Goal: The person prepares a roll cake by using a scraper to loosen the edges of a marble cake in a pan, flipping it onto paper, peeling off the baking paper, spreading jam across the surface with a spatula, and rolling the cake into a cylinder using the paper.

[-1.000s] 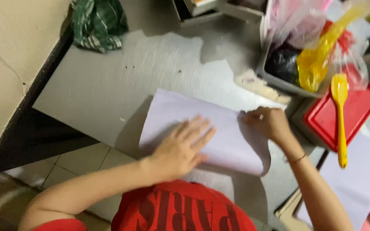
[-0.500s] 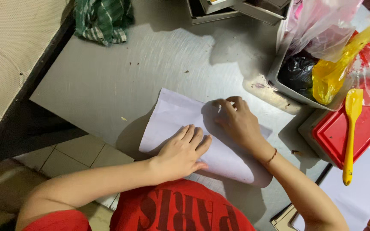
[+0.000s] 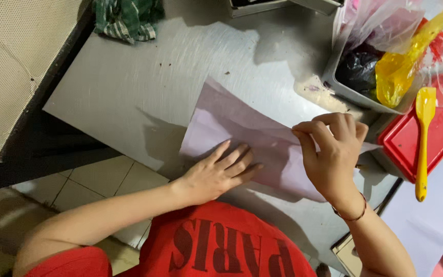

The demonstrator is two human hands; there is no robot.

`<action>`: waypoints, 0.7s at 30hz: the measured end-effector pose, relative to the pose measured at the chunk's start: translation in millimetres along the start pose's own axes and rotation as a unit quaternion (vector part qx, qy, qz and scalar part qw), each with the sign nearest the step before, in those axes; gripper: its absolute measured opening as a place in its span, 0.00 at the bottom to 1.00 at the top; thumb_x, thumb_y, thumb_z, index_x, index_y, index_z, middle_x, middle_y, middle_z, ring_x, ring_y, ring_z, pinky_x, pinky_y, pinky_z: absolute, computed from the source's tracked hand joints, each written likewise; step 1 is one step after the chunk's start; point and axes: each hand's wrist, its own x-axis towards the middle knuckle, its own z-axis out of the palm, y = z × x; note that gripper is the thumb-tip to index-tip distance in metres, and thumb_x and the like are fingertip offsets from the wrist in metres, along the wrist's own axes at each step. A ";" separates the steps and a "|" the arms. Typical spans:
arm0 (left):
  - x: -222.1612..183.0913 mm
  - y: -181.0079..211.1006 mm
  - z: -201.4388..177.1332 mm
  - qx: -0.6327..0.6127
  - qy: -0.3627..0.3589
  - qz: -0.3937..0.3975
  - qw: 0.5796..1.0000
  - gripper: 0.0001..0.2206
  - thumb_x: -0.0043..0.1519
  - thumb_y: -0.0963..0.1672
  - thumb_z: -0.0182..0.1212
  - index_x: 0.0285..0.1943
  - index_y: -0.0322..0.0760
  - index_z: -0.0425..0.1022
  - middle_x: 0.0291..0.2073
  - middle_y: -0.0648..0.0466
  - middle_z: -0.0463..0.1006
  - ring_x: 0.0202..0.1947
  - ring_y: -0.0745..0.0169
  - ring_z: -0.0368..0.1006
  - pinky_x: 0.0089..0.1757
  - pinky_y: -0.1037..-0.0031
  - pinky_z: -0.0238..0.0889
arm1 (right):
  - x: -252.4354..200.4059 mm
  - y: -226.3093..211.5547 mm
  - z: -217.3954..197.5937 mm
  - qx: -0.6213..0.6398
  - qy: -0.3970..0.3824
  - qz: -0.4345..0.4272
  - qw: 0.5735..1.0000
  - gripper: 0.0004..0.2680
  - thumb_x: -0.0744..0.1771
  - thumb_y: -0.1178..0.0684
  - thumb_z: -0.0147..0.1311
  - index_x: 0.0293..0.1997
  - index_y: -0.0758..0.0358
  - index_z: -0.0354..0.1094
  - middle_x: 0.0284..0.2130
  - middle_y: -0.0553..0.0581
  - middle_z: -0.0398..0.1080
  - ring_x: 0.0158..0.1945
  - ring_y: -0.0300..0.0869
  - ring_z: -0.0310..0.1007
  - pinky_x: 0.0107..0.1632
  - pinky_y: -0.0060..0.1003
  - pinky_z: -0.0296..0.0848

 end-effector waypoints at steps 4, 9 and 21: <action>-23.2 -0.7 14.1 0.078 0.111 0.034 0.990 0.23 0.64 0.50 0.60 0.69 0.48 0.67 0.67 0.48 0.66 0.71 0.48 0.59 0.65 0.51 0.53 | -9.0 -10.6 -1.4 -0.002 0.087 -0.020 0.996 0.05 0.68 0.57 0.68 0.39 0.48 0.77 0.37 0.49 0.64 0.42 0.45 0.66 0.52 0.40 0.55; -46.3 -5.6 -12.9 0.151 0.116 0.105 0.976 0.18 0.72 0.43 0.59 0.71 0.49 0.68 0.67 0.62 0.67 0.68 0.64 0.62 0.72 0.56 0.33 | 0.5 -42.2 -14.9 0.022 0.126 0.012 0.992 0.07 0.68 0.68 0.68 0.40 0.60 0.78 0.41 0.59 0.62 0.49 0.50 0.63 0.57 0.49 0.51; -42.5 -24.5 -40.4 0.004 0.045 0.244 0.969 0.14 0.72 0.41 0.51 0.66 0.36 0.70 0.66 0.49 0.71 0.67 0.56 0.67 0.61 0.65 0.60 | -55.5 -61.3 -30.7 -0.139 -0.011 0.010 0.990 0.23 0.63 0.26 0.61 0.49 0.56 0.74 0.50 0.58 0.73 0.55 0.56 0.67 0.57 0.55 0.57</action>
